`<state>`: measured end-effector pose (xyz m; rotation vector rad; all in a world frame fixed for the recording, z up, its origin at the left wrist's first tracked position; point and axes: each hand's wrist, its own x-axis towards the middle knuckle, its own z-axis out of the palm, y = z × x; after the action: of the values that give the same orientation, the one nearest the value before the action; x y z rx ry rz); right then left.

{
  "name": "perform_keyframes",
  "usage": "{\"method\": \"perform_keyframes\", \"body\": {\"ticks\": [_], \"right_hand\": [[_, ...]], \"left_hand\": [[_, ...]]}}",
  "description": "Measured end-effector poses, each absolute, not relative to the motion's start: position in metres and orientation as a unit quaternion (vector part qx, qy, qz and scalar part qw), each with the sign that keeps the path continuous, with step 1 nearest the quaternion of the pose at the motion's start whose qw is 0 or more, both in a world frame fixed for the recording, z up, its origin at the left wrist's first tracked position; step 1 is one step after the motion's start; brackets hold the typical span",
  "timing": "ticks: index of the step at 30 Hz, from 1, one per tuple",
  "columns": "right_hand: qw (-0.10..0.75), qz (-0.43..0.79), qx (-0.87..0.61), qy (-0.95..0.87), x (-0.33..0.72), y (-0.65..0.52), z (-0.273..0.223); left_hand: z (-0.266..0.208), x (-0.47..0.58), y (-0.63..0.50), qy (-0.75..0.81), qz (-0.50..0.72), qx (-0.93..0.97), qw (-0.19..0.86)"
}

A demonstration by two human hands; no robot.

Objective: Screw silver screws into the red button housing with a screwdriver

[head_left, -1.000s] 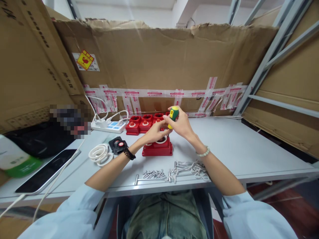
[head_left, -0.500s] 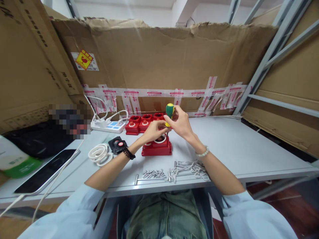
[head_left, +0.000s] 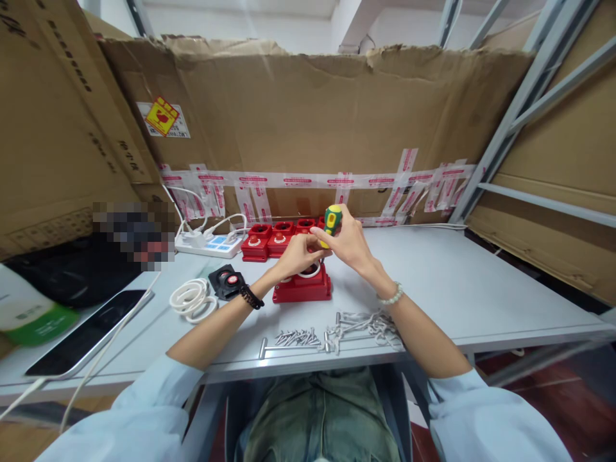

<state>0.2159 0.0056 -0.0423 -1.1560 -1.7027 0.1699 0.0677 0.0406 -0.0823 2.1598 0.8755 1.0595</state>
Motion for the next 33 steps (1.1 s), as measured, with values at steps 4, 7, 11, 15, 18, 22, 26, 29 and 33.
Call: {"method": "perform_keyframes", "body": {"ticks": [4, 7, 11, 15, 18, 22, 26, 29, 33], "right_hand": [[0.511, 0.078, -0.474, -0.713, 0.2168, 0.0051, -0.0430], [0.519, 0.084, -0.459, -0.716, 0.2167, 0.0053, -0.0437], [0.522, 0.096, -0.454, -0.716, 0.2152, 0.0065, -0.0448], [0.524, 0.109, -0.442, -0.719, 0.2142, 0.0075, -0.0464], [0.526, 0.114, -0.426, -0.728, 0.2136, 0.0060, -0.0464], [0.529, 0.102, -0.419, -0.731, 0.2131, 0.0027, -0.0445], [0.532, 0.102, -0.425, -0.725, 0.2138, 0.0025, -0.0440], [0.546, 0.110, -0.409, -0.723, 0.2144, 0.0044, -0.0450], [0.566, 0.110, -0.405, -0.709, 0.2150, 0.0077, -0.0466]], "left_hand": [[-0.0842, 0.0705, 0.0411, 0.347, 0.417, 0.798, 0.262], [-0.0820, 0.0683, 0.0413, 0.301, 0.391, 0.826, 0.272], [-0.0821, 0.0661, 0.0435, 0.311, 0.398, 0.814, 0.286], [-0.0872, 0.0682, 0.0465, 0.320, 0.410, 0.806, 0.282], [-0.0894, 0.0708, 0.0470, 0.322, 0.423, 0.799, 0.280], [-0.0867, 0.0712, 0.0447, 0.353, 0.429, 0.786, 0.271], [-0.0812, 0.0661, 0.0428, 0.290, 0.407, 0.815, 0.292], [-0.0803, 0.0641, 0.0435, 0.274, 0.395, 0.814, 0.325], [-0.0822, 0.0676, 0.0445, 0.304, 0.438, 0.777, 0.336]]}}
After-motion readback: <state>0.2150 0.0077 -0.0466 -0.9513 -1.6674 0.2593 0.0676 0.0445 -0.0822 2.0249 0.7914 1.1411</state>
